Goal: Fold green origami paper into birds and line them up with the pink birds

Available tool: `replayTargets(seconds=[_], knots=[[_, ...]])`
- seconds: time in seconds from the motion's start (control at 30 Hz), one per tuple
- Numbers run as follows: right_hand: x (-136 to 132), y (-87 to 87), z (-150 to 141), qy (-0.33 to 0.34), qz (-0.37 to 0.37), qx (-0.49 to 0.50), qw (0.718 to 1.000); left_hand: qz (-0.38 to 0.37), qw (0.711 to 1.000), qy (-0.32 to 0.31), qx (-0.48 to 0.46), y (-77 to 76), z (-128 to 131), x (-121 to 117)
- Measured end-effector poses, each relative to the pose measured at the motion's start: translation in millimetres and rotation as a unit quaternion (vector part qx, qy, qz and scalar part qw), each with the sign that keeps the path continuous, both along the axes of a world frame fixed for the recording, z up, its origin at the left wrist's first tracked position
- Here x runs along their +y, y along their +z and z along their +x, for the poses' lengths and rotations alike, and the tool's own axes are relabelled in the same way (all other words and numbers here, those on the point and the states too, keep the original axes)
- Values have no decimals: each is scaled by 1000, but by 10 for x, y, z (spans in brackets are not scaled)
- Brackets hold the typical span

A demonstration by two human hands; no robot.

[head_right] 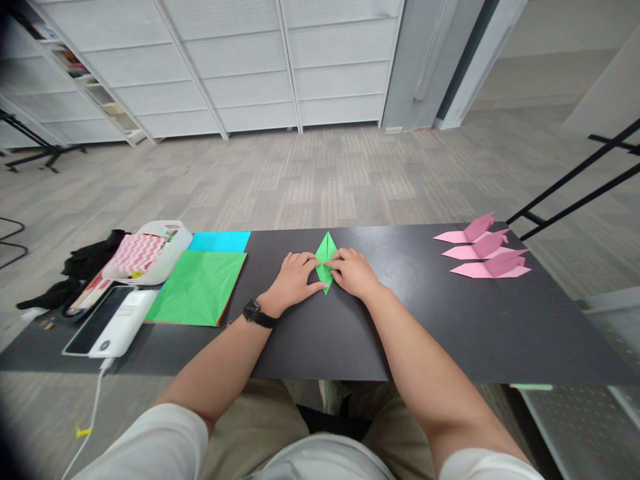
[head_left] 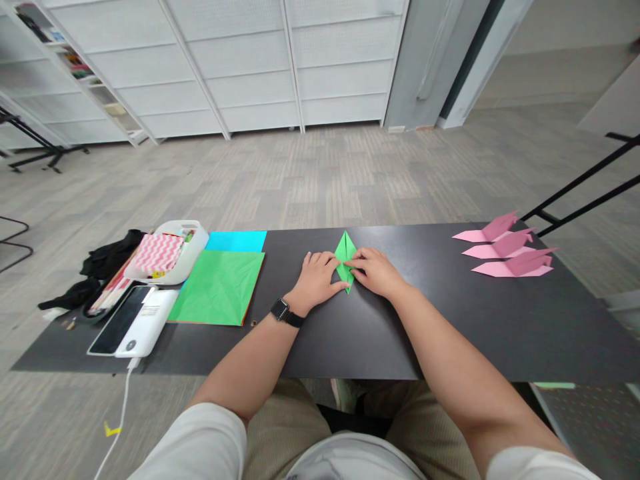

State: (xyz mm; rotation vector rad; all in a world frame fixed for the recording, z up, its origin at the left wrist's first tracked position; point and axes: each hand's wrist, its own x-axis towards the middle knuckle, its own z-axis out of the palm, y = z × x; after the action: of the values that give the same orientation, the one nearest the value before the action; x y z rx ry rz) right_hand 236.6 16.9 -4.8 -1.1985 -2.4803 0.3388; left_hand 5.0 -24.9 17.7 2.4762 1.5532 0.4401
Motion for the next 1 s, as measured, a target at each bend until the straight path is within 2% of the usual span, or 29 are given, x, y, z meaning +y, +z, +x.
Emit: replayTargets(seconds=[0.33, 0.63, 0.73, 0.87, 0.93, 1.0], knots=[[-26, 44, -5, -5, -9, 4, 1000, 0, 1000, 3, 0, 2, 32, -20], [-42, 65, -23, -14, -7, 0, 1000, -13, 1000, -17, -5, 105, 39, -71], [-42, 75, -27, -14, -6, 1, 1000, -8, 998, 8, -63, 111, -16, -1], [-38, 83, -26, -6, -17, 14, 1000, -29, 978, 44, -204, 46, -112, 167], [-32, 83, -22, 3, -29, 26, 999, -78, 950, 67, -295, -2, -150, 240], [-25, 82, -16, 13, -37, 35, 999, -152, 904, 83, -392, -36, -176, 286]])
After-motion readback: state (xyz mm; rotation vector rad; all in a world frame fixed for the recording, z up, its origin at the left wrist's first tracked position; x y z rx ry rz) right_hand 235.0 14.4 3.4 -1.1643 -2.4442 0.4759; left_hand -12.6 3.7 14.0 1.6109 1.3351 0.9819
